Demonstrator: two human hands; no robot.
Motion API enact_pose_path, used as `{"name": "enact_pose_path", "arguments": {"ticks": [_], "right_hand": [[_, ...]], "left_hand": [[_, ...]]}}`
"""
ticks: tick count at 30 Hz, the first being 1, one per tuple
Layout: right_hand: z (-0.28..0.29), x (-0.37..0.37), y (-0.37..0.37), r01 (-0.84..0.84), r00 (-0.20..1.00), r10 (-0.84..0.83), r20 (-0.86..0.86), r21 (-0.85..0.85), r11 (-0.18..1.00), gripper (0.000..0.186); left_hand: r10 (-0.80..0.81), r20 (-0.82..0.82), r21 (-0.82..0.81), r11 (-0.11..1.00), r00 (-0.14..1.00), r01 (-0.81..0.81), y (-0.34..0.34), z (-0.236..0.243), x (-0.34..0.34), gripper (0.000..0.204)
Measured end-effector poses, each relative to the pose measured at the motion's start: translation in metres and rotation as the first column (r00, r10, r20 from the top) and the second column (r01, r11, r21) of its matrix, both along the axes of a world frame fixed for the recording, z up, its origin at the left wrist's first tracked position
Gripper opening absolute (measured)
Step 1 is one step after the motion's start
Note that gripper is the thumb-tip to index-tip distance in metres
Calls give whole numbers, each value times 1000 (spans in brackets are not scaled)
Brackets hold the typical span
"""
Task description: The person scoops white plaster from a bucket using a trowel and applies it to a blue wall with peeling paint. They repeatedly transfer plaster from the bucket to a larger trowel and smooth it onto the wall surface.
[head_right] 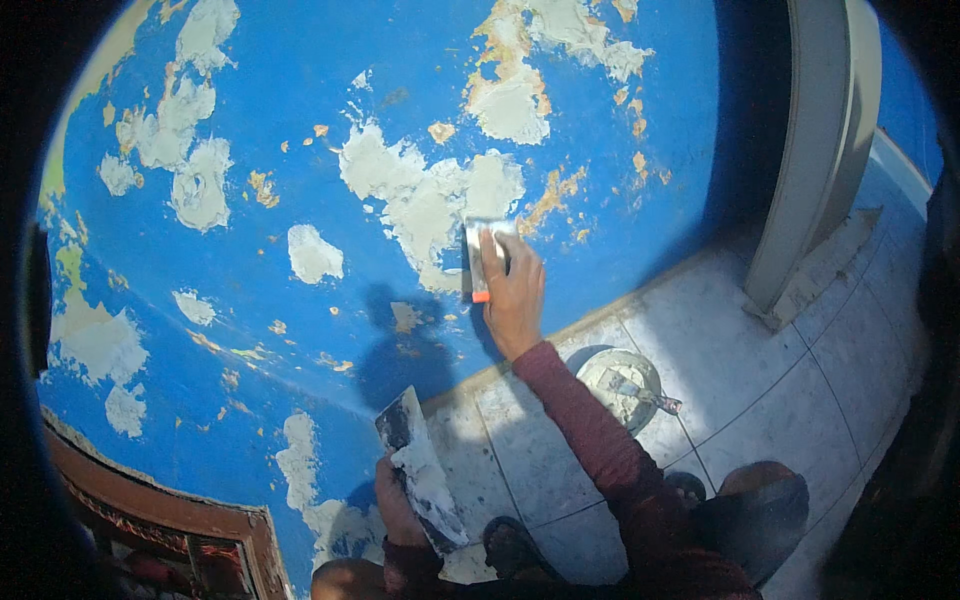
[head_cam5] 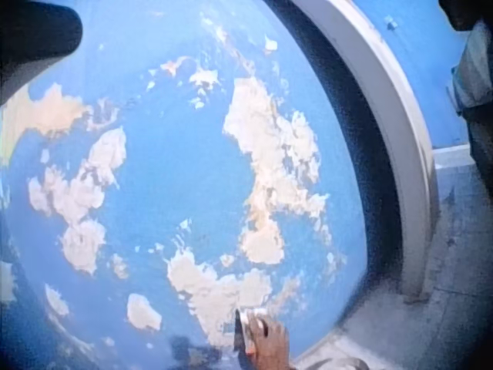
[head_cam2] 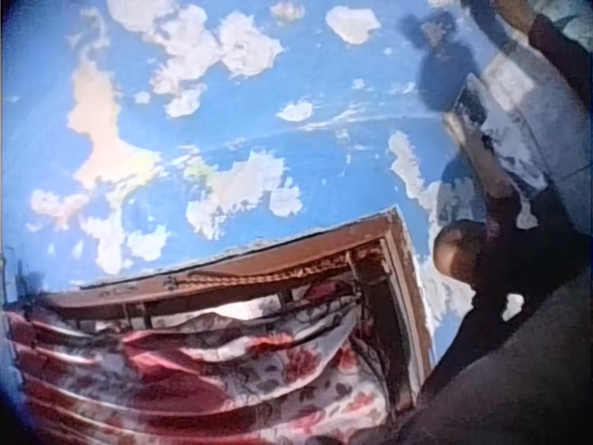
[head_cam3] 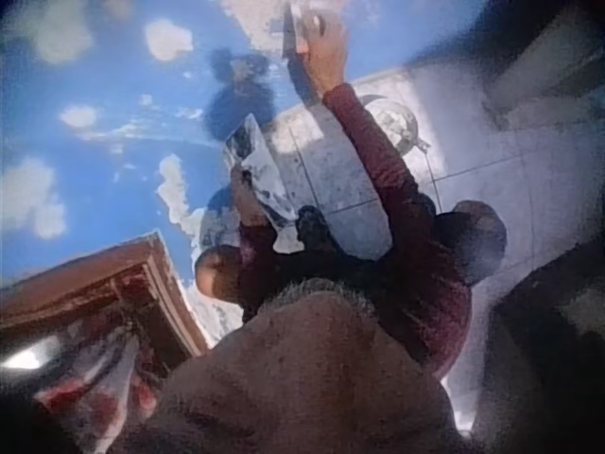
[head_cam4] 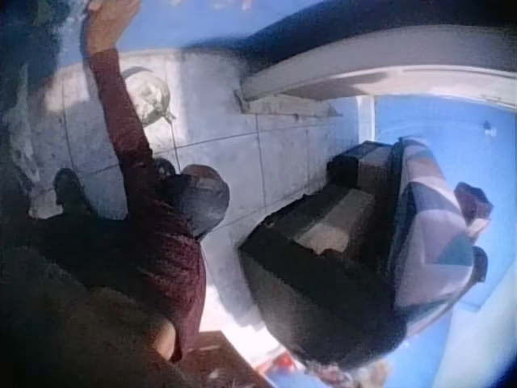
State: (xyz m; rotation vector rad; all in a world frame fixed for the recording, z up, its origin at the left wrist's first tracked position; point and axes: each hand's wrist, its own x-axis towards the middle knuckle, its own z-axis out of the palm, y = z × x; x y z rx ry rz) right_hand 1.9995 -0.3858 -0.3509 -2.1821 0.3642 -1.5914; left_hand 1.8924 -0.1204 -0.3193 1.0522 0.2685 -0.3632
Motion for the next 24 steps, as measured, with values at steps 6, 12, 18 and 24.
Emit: {"name": "enact_pose_path", "arguments": {"ticks": [6,12,18,24], "right_hand": [[7,25,-31,64,995,-52,84,-155,986,70],[-54,32,-29,-8,999,-3,-52,-194,981,64],[-57,5,-33,-35,993,30,-111,-41,999,68],[27,18,-27,135,985,-159,73,258,957,73]], "left_hand": [[4,-92,-36,999,996,-8,-8,11,-2,29],[-62,-31,-156,986,998,56,14,-20,9,33],[-11,-34,-86,996,999,8,2,1,1,33],[22,23,-12,1000,999,-22,3,-5,0,32]]}}
